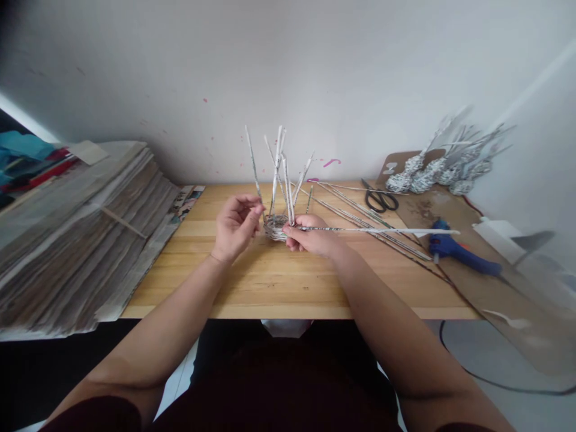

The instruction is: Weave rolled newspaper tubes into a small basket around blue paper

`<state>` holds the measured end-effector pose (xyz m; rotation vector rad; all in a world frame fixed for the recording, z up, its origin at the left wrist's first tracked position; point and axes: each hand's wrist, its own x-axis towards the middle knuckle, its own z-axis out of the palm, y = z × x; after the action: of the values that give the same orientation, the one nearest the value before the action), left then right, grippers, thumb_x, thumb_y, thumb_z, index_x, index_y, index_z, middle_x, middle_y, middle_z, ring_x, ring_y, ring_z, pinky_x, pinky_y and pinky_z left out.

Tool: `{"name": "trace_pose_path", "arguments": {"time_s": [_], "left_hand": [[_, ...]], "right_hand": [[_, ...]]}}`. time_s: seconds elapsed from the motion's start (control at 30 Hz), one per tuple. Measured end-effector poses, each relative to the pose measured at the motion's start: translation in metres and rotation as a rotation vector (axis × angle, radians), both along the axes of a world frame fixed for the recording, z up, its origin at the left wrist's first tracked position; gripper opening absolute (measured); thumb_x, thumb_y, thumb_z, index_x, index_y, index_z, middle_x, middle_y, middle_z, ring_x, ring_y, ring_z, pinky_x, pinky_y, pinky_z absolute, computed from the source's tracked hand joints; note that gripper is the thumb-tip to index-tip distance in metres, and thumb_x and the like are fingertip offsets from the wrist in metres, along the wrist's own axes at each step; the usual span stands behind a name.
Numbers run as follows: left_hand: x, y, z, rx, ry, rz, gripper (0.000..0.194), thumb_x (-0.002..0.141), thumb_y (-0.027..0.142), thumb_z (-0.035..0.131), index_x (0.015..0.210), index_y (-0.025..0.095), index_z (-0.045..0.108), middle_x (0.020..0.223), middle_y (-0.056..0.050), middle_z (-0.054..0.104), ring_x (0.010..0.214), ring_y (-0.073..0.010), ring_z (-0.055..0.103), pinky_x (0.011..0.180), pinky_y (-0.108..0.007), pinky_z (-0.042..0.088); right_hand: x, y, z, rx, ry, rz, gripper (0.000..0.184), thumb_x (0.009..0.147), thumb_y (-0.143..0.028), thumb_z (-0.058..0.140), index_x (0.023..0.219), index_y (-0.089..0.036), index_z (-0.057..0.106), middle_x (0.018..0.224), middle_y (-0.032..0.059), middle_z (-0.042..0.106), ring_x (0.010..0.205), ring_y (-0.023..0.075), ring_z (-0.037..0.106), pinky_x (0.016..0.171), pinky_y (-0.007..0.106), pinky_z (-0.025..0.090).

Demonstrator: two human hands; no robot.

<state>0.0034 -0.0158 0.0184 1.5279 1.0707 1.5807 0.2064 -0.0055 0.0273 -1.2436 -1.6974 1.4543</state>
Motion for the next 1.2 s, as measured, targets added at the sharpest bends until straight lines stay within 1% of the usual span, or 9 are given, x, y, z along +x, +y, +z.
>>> {"name": "trace_pose_path", "arguments": {"time_s": [0.1,0.3,0.43,0.53,0.6,0.77,0.9,1.07,1.2], "left_hand": [[0.004,-0.007,-0.002,-0.022,0.156,-0.183,0.049,0.092,0.049,0.067,0.13,0.019,0.061,0.112,-0.011,0.071,0.063,-0.0095,0.057,0.059,-0.025,0.047],[0.0,0.001,-0.007,-0.035,0.251,-0.121,0.048,0.091,0.045,0.068,0.13,0.016,0.063,0.109,-0.012,0.074,0.079,-0.015,0.066,0.069,-0.026,0.05],[0.001,0.001,-0.01,-0.098,0.32,-0.268,0.045,0.09,0.043,0.07,0.125,0.016,0.066,0.102,-0.011,0.077,0.077,-0.0163,0.068,0.069,-0.027,0.051],[0.003,-0.002,-0.01,-0.144,0.349,-0.288,0.027,0.094,0.043,0.064,0.097,0.016,0.067,0.077,-0.004,0.072,0.065,-0.0144,0.065,0.062,-0.025,0.049],[0.004,-0.003,-0.009,-0.184,0.349,-0.259,0.027,0.096,0.043,0.059,0.086,0.018,0.06,0.061,0.002,0.063,0.051,-0.012,0.059,0.054,-0.024,0.044],[0.004,-0.002,-0.008,-0.184,0.364,-0.228,0.022,0.097,0.039,0.056,0.088,0.019,0.055,0.06,0.004,0.059,0.044,-0.0102,0.056,0.049,-0.022,0.042],[0.001,0.0,-0.01,-0.22,0.333,-0.287,0.023,0.098,0.042,0.055,0.092,0.02,0.055,0.062,0.004,0.059,0.043,-0.0099,0.057,0.046,-0.021,0.042],[0.0,0.001,-0.009,-0.343,0.211,-0.415,0.041,0.077,0.045,0.083,0.09,0.019,0.054,0.068,0.002,0.065,0.048,-0.0113,0.062,0.044,-0.021,0.047],[0.002,0.002,-0.008,-0.392,0.173,-0.344,0.045,0.067,0.04,0.09,0.093,0.016,0.062,0.065,0.001,0.067,0.053,-0.0118,0.064,0.05,-0.022,0.054]], "right_hand": [[-0.001,0.0,0.001,-0.012,-0.01,-0.017,0.019,0.089,-0.033,0.07,0.08,-0.018,0.063,0.063,0.0007,0.069,0.054,0.0114,0.065,0.047,0.019,0.046],[0.0,0.0,-0.001,0.015,-0.025,-0.03,0.016,0.09,-0.032,0.07,0.084,-0.019,0.066,0.066,0.0011,0.071,0.055,0.0118,0.066,0.049,0.02,0.048],[-0.001,0.001,-0.005,0.012,-0.049,-0.021,0.013,0.091,-0.032,0.069,0.089,-0.019,0.068,0.066,0.0011,0.072,0.056,0.0121,0.066,0.049,0.02,0.048],[-0.002,0.001,-0.005,-0.007,-0.057,-0.009,0.01,0.092,-0.029,0.068,0.091,-0.019,0.068,0.066,0.0001,0.071,0.056,0.0108,0.065,0.049,0.019,0.048],[-0.002,0.0,-0.003,-0.006,-0.049,-0.003,0.011,0.093,-0.029,0.068,0.089,-0.019,0.067,0.066,-0.0005,0.07,0.056,0.0102,0.065,0.05,0.019,0.049],[-0.004,-0.002,0.002,-0.003,-0.045,-0.002,0.014,0.095,-0.027,0.065,0.084,-0.019,0.063,0.065,-0.0006,0.069,0.056,0.0096,0.065,0.05,0.018,0.049],[-0.005,-0.003,0.004,-0.019,-0.036,-0.01,0.013,0.094,-0.024,0.067,0.082,-0.018,0.065,0.065,0.0001,0.069,0.056,0.0095,0.064,0.049,0.018,0.048],[-0.006,-0.005,0.006,-0.026,-0.042,0.002,0.016,0.096,-0.024,0.065,0.081,-0.018,0.066,0.064,-0.0001,0.069,0.055,0.0087,0.063,0.05,0.018,0.049],[-0.005,-0.005,0.006,-0.025,-0.027,-0.001,0.015,0.097,-0.021,0.063,0.082,-0.018,0.064,0.066,-0.0001,0.069,0.055,0.0089,0.065,0.047,0.016,0.047]]}}
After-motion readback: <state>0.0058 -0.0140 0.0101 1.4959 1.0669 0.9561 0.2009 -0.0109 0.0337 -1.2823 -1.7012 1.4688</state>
